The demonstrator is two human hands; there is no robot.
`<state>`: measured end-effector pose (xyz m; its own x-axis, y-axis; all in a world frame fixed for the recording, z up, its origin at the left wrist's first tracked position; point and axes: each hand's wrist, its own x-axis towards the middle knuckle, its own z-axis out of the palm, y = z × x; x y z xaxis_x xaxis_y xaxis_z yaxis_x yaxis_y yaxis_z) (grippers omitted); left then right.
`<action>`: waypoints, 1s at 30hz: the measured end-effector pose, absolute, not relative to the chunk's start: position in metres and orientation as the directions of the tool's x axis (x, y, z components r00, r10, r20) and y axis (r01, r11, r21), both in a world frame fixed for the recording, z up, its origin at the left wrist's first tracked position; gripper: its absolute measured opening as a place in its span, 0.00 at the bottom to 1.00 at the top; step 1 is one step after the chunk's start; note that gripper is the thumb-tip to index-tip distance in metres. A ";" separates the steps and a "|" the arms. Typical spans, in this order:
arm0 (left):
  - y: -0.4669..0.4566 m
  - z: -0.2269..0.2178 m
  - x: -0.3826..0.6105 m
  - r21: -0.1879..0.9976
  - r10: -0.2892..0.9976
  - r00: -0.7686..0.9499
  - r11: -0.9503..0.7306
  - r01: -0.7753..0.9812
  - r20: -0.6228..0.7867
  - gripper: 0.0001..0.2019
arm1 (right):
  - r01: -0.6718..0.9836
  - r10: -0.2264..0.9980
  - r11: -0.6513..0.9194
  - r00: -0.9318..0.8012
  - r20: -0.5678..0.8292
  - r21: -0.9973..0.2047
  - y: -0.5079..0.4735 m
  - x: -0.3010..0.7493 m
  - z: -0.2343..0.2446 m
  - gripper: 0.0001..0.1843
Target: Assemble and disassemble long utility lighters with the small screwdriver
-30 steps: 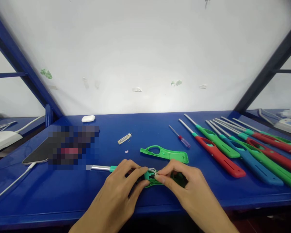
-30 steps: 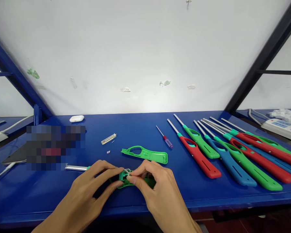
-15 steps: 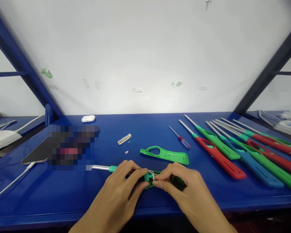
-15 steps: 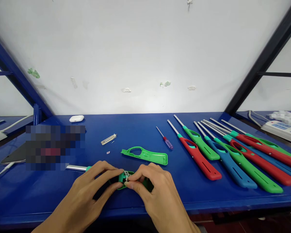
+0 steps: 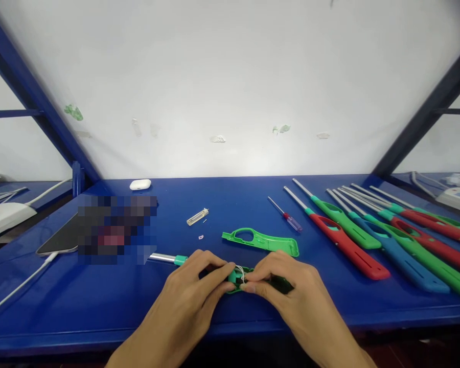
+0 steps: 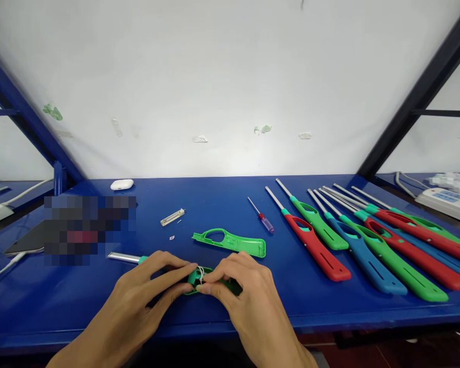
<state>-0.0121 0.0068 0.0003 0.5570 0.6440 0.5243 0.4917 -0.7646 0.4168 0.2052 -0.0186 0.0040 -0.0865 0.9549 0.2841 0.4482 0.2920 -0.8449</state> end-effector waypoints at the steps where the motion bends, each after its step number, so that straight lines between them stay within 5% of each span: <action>1: 0.006 0.002 -0.013 0.430 0.656 0.568 -0.755 0.495 0.498 0.15 | 0.450 0.954 0.296 -0.092 0.286 -0.843 -0.019 0.206 0.003 0.07; 7: 0.000 0.010 -0.019 0.500 0.713 0.643 -0.679 0.537 0.279 0.27 | 0.484 0.945 0.328 -0.171 0.280 -0.811 -0.022 0.213 0.004 0.08; 15: 0.005 0.000 -0.018 0.470 0.673 0.630 -0.732 0.493 0.388 0.26 | 0.556 0.900 0.435 -0.245 0.360 -0.708 -0.031 0.214 0.008 0.11; 20: 0.003 0.006 -0.020 0.382 0.617 0.686 -0.784 0.490 0.386 0.23 | 0.641 0.777 0.595 -0.307 0.549 -0.485 -0.043 0.216 -0.003 0.15; 24: -0.002 0.007 -0.023 0.316 0.601 0.671 -0.799 0.511 0.434 0.21 | 0.734 0.738 0.608 -0.385 0.554 -0.301 -0.049 0.220 -0.015 0.21; 30: -0.006 0.008 -0.024 0.221 0.544 0.694 -0.835 0.504 0.472 0.17 | 0.749 0.762 0.592 -0.398 0.512 -0.299 -0.050 0.221 -0.020 0.22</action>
<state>-0.0241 -0.0061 0.0085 0.6935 0.5439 0.4724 0.5045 -0.8348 0.2205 0.2212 -0.0504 -0.0202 -0.3978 0.7616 0.5116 0.7487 0.5918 -0.2987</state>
